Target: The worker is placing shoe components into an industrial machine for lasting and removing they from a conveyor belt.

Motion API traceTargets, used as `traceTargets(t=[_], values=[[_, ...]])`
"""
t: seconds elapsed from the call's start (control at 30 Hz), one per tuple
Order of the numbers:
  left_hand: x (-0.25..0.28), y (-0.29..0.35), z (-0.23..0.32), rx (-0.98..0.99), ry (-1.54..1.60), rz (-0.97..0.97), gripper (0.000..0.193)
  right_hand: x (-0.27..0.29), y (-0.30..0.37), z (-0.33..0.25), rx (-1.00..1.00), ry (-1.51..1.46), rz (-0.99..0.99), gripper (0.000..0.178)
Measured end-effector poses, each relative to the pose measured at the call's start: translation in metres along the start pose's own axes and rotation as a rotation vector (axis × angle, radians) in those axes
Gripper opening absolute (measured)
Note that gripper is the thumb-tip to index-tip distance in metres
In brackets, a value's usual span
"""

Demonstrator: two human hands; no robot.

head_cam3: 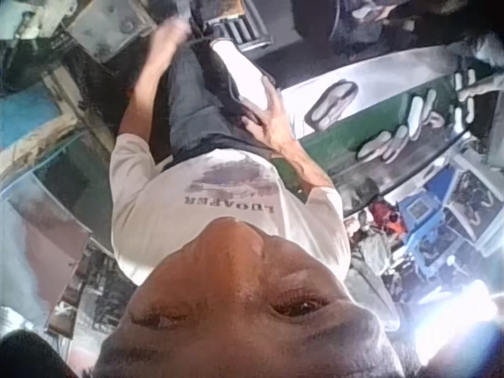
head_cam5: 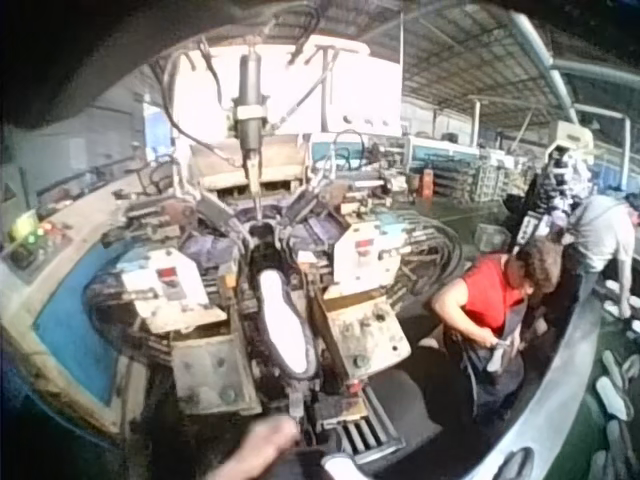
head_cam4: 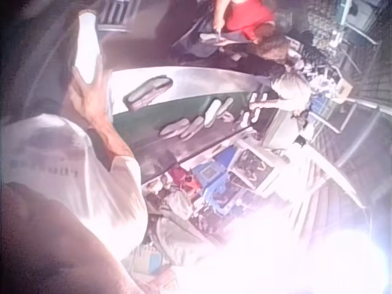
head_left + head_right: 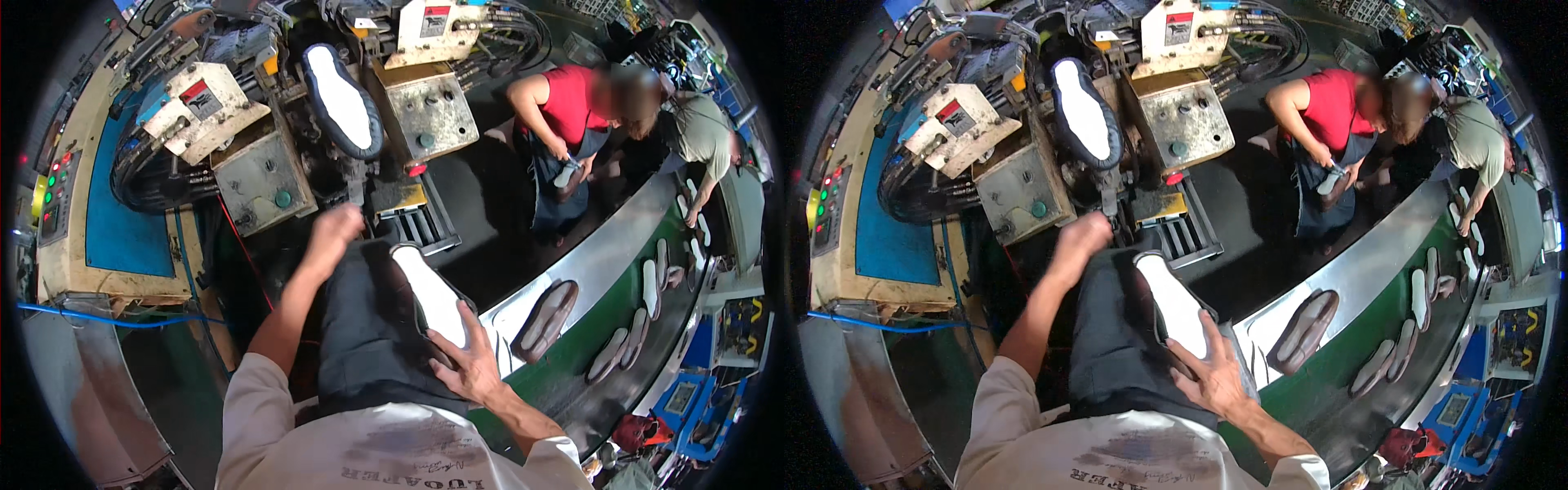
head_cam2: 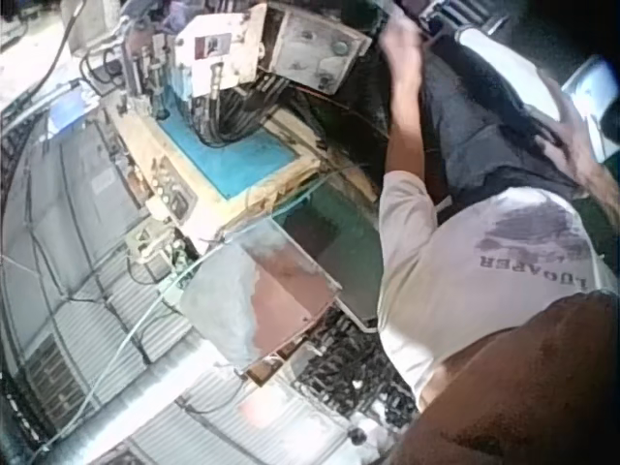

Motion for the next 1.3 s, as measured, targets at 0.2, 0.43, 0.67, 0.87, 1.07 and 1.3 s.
traceTargets(t=[0.2,0.43,0.67,0.87,1.07,1.3], values=[[0.083,-0.109,0.165,-0.058,0.664,0.066,0.067,0.072,-0.068,0.013,0.01,0.141,0.124,0.054],[0.103,-0.079,0.169,0.034,0.71,0.077,0.038,0.103,-0.249,0.021,0.21,0.224,0.234,0.068],[0.102,0.103,0.087,-0.028,0.808,-0.125,0.094,0.055,-0.377,0.043,0.27,0.146,0.276,0.063],[0.071,0.167,0.033,-0.011,1.147,-0.241,0.121,0.012,-0.393,0.057,0.187,0.113,0.31,0.065],[0.049,0.179,-0.023,0.135,1.172,-0.195,0.108,0.013,-0.376,0.053,0.315,0.146,0.443,0.064],[0.036,0.187,-0.054,0.243,1.215,-0.259,0.098,0.02,-0.389,0.037,0.313,0.133,0.386,0.062]])
Point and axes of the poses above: each hand's wrist, its own y-axis away from the middle knuckle, its own x-axis out of the back of the hand, z = x × y, the point moved 8 cm from there along -y, towards the middle knuckle, and after that the axes turned 14 degrees about x, right-handed, at the moved point
